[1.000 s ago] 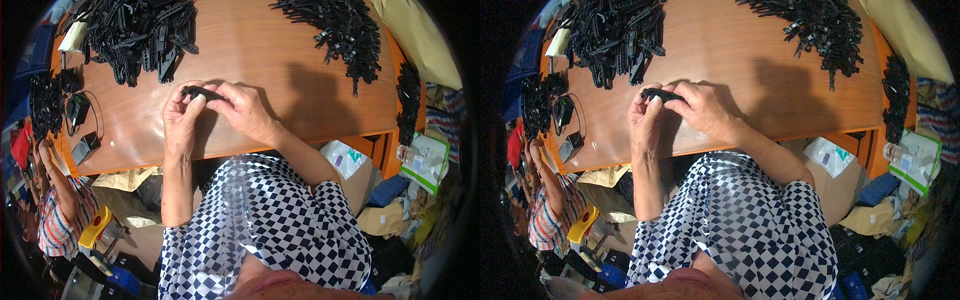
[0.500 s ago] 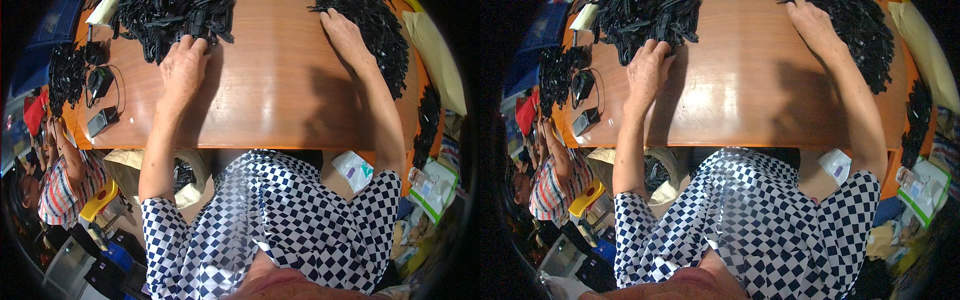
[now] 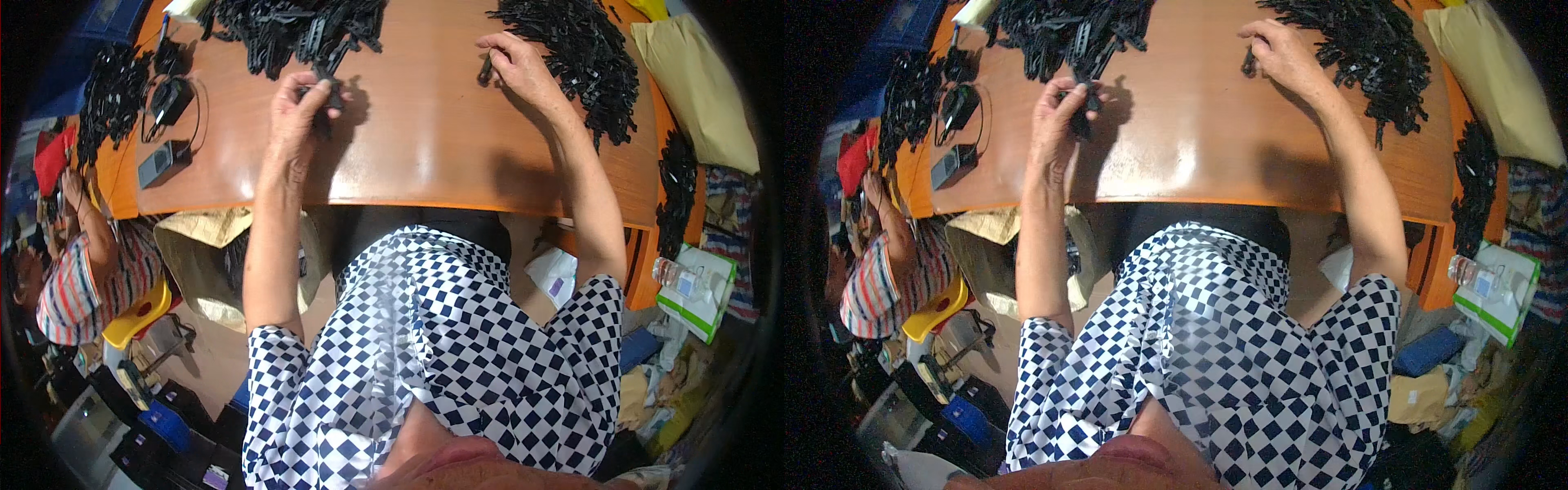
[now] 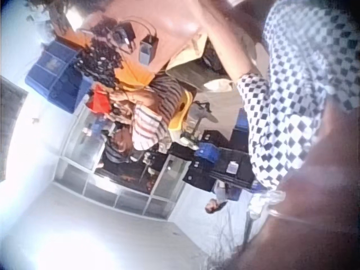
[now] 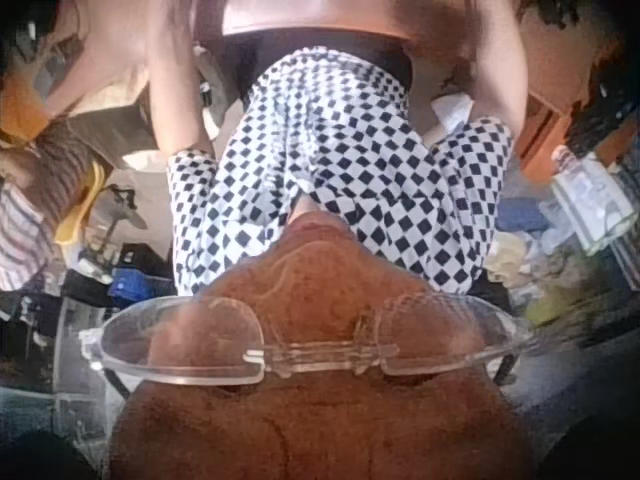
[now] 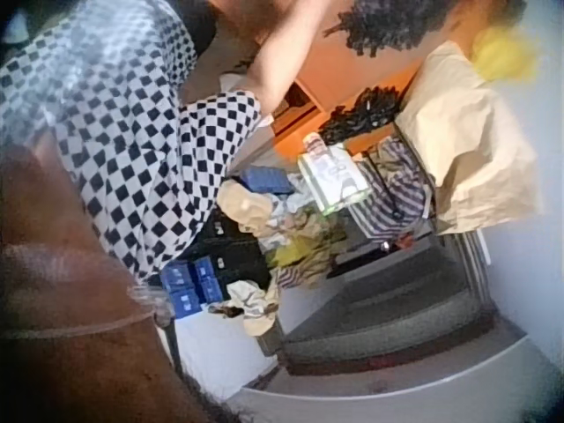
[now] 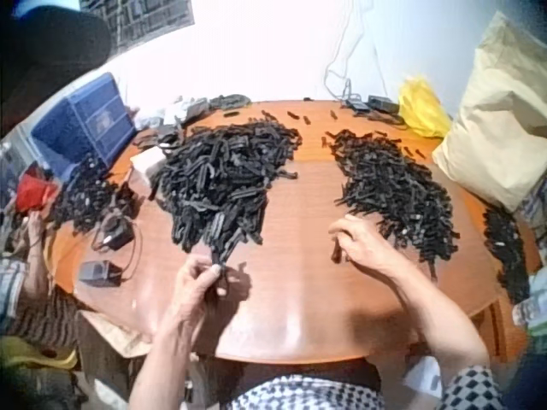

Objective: The person assembles plastic components by picking up individual pieces from the table, fitting them together by hand, and dropping the assembled parts into a bag.

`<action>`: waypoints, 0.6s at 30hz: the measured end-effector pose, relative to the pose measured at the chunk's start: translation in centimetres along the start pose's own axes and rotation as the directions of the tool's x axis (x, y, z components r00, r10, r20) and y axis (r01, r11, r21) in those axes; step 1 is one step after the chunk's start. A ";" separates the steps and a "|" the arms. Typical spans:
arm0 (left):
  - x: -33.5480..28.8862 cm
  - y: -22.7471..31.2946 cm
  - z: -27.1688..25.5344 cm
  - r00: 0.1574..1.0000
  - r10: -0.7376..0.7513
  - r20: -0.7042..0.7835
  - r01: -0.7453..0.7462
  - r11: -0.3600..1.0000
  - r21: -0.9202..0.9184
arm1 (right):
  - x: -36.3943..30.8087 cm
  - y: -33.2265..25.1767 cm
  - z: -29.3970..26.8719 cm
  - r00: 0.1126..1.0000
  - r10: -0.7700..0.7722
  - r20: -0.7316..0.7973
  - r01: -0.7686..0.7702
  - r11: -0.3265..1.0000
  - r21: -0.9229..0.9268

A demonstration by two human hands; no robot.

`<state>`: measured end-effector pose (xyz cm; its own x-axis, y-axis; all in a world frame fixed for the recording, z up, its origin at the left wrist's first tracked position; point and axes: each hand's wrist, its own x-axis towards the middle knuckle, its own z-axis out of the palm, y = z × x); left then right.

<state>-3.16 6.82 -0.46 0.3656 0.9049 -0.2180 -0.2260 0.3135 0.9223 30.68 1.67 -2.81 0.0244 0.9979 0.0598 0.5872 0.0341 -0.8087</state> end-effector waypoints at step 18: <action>-4.8 -3.1 5.4 0.992 0.127 -0.010 -0.128 0.989 -0.071 | -6.0 -12.8 10.3 0.991 0.131 -0.033 -0.075 0.733 0.676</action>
<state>0.66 -0.09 -0.54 0.3245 0.9404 -0.1020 -0.3346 0.2150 0.9175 14.65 -4.19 1.18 0.1280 0.9914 -0.0275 -0.1186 -0.0122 -0.9929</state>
